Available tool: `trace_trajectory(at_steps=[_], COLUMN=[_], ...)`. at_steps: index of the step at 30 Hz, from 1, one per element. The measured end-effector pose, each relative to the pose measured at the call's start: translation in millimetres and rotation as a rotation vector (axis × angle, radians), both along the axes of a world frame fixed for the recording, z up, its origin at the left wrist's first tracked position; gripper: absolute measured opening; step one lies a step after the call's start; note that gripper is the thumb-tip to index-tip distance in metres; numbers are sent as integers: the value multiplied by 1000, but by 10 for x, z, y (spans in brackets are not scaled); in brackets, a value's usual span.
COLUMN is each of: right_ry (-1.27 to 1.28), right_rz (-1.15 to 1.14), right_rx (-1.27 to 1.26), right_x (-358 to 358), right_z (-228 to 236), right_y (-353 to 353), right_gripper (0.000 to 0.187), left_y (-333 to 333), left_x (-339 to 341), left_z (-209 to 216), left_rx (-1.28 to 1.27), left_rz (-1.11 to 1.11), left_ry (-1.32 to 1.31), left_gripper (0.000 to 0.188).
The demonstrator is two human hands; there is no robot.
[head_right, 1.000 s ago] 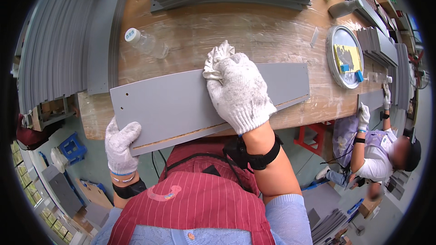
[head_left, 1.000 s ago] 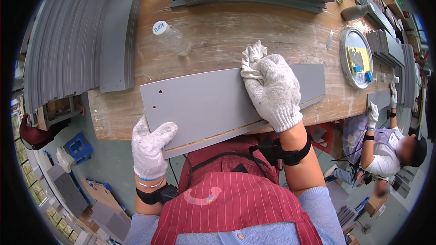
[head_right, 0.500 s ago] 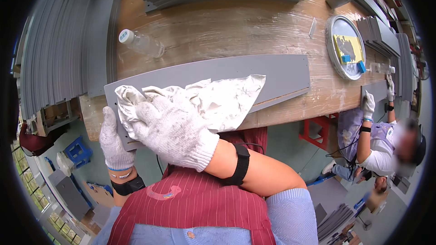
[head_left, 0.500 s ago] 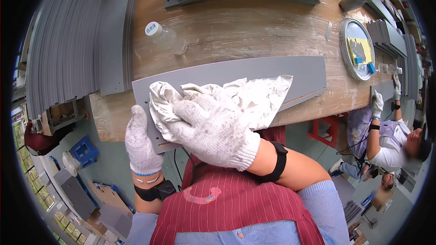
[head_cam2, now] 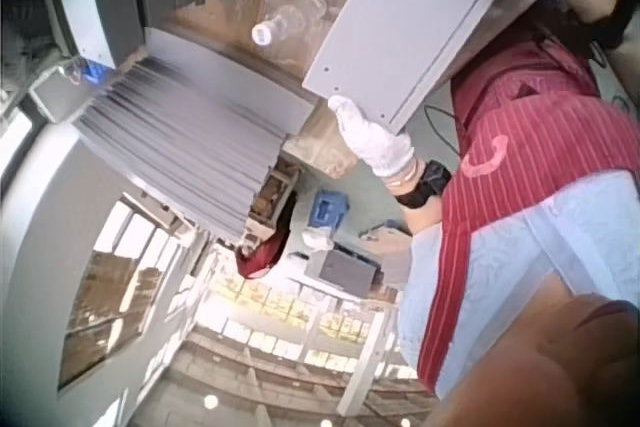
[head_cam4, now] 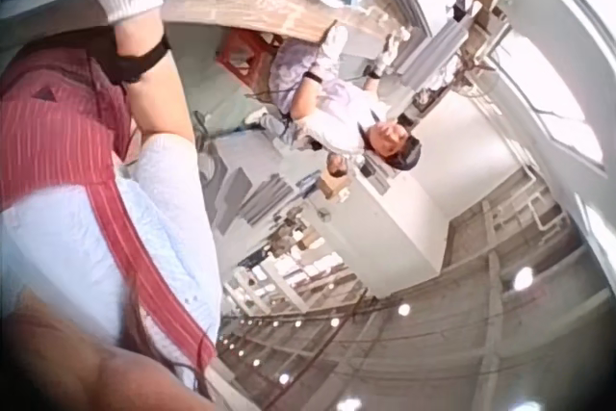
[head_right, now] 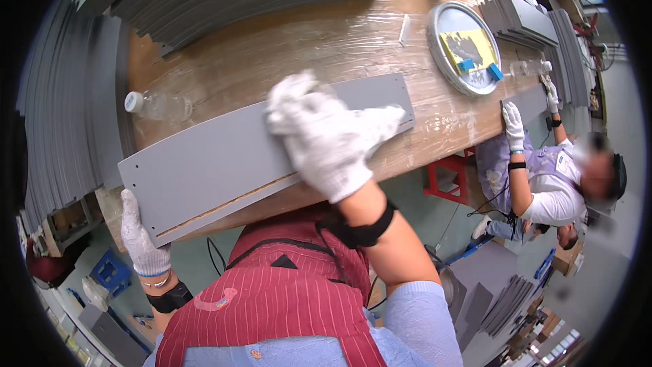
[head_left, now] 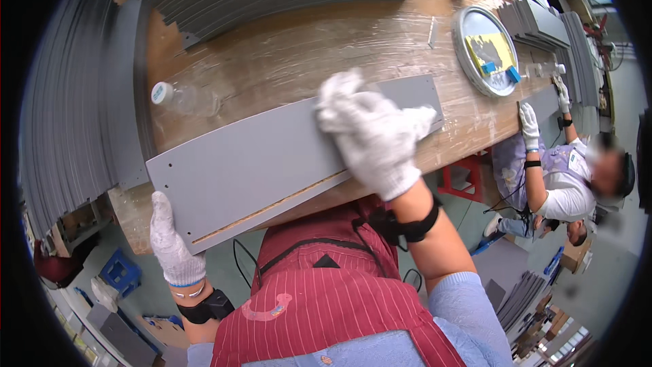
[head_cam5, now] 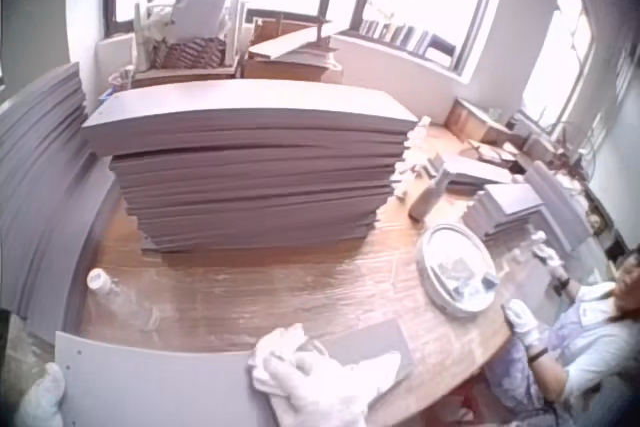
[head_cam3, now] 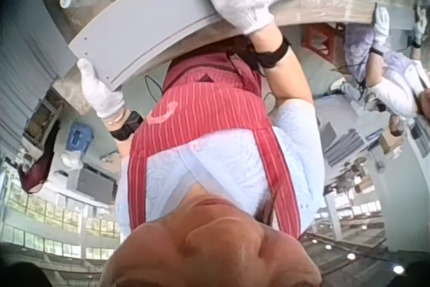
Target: The person sands the edges of a grey metal panel using a blue sanding block and then wipes the surface with a white cloth. They repeat this process on multiple panels, stacking the finished ones on the table. The person wears white gloves and a red apron while working at a wooden workbench.
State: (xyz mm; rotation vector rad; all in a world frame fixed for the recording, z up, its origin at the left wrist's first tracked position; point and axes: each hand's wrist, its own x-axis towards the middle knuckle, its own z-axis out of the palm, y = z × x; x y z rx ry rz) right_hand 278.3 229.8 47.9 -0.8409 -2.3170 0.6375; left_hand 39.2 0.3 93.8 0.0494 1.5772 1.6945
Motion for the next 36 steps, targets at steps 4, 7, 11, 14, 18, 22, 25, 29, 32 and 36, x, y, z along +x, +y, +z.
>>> trace_trajectory(at_steps=[4,7,11,14,18,22,25,29,32,36], right_ry=[57,-108,-410,-698,-234,-343,-294,-433,-745,-649], right_rz=[86,-74,-666,-994,-671,-160,-94,-659,-995,-944], right_rx=[97,3,-70,-274,109,-91,54,103,-47,191], right_x=[-471,4,1395,2333,1899,521,411,1382,2226,2899], right_z=[160,-55,-883,-841,-643,-494,-575,-1010,-1097,-1458], right_y=[-487,-100,633,1051,950,207,51,501,922,1066], right_gripper=[37,28,21,22,20,51,42,31,29,35], left_y=[45,-14,-108,-11,-85,-63,-59,-227,-103,-93], left_x=[-54,-114,-275,-275,-374,-406,-385,-438,-386,-649], left_z=[65,14,-222,-335,-520,-780,-887,-1242,-1264,-1291], left_rx=[-70,-80,-94,-76,-93,-214,-283,-342,-561,-862], left_rz=[24,19,-17,17,-70,-118,-94,-140,-192,-491], left_ry=[34,42,36,-22,-13,60,26,62,162,536], left_gripper=[45,45,45,44,40,38,40,45,52,68])
